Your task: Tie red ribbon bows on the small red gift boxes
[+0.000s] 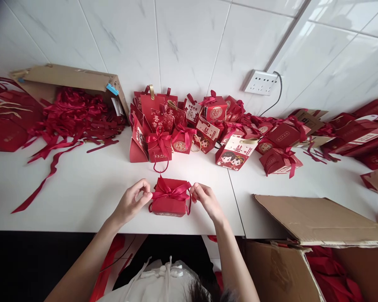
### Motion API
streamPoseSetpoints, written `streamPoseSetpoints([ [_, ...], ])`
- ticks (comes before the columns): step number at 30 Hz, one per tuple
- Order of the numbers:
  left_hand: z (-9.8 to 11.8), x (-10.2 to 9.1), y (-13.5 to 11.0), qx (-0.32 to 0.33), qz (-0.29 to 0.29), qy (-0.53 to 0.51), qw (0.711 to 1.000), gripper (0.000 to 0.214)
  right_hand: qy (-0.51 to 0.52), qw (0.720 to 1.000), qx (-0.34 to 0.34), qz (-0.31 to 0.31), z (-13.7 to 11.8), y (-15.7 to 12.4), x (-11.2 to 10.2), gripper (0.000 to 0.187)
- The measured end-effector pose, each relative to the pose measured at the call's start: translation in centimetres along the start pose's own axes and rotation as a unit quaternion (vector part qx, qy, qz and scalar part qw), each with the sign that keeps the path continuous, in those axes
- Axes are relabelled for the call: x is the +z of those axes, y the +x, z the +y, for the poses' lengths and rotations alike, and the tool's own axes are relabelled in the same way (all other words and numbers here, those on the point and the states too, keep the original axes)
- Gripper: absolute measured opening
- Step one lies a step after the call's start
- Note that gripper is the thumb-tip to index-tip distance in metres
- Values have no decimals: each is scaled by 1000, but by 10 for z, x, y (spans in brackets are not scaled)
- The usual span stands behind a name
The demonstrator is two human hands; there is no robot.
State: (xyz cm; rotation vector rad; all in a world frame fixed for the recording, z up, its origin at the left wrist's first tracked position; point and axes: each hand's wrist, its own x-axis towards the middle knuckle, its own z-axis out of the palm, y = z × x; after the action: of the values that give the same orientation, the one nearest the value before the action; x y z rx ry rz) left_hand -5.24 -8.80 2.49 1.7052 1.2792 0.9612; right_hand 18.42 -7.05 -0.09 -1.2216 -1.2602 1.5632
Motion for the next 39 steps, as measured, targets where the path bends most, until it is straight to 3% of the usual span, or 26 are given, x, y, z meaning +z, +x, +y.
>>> streamPoseSetpoints([
  [4, 17, 9, 4, 163, 53, 151, 974, 13, 6, 999, 38, 35, -5, 8, 2, 49],
  [7, 20, 20, 8, 224, 54, 240, 943, 12, 6, 998, 48, 42, -9, 11, 10, 44],
  [13, 18, 27, 7, 225, 84, 305, 922, 15, 32, 999, 16, 32, -8, 11, 14, 34],
  [21, 19, 27, 6, 242, 65, 323, 913, 16, 6, 994, -64, 92, -25, 22, 12, 32],
  [23, 17, 27, 6, 241, 61, 321, 914, 16, -33, 995, -77, 61, -33, 33, 12, 33],
  [25, 17, 27, 6, 236, 61, 318, 916, 16, -83, 994, -74, -7, -41, 49, 11, 35],
  [28, 16, 27, 6, 226, 57, 321, 918, 17, -218, 968, -46, -112, -53, 74, 8, 31],
  [33, 17, 29, 4, 215, 52, 329, 918, 16, -349, 928, -98, -84, -74, 83, 22, 18],
  [36, 17, 28, 4, 217, 61, 335, 915, 17, -413, 893, -122, -132, -81, 74, 42, 30],
  [39, 16, 28, 4, 214, 61, 331, 917, 18, -437, 876, -119, -169, -79, 70, 56, 18],
])
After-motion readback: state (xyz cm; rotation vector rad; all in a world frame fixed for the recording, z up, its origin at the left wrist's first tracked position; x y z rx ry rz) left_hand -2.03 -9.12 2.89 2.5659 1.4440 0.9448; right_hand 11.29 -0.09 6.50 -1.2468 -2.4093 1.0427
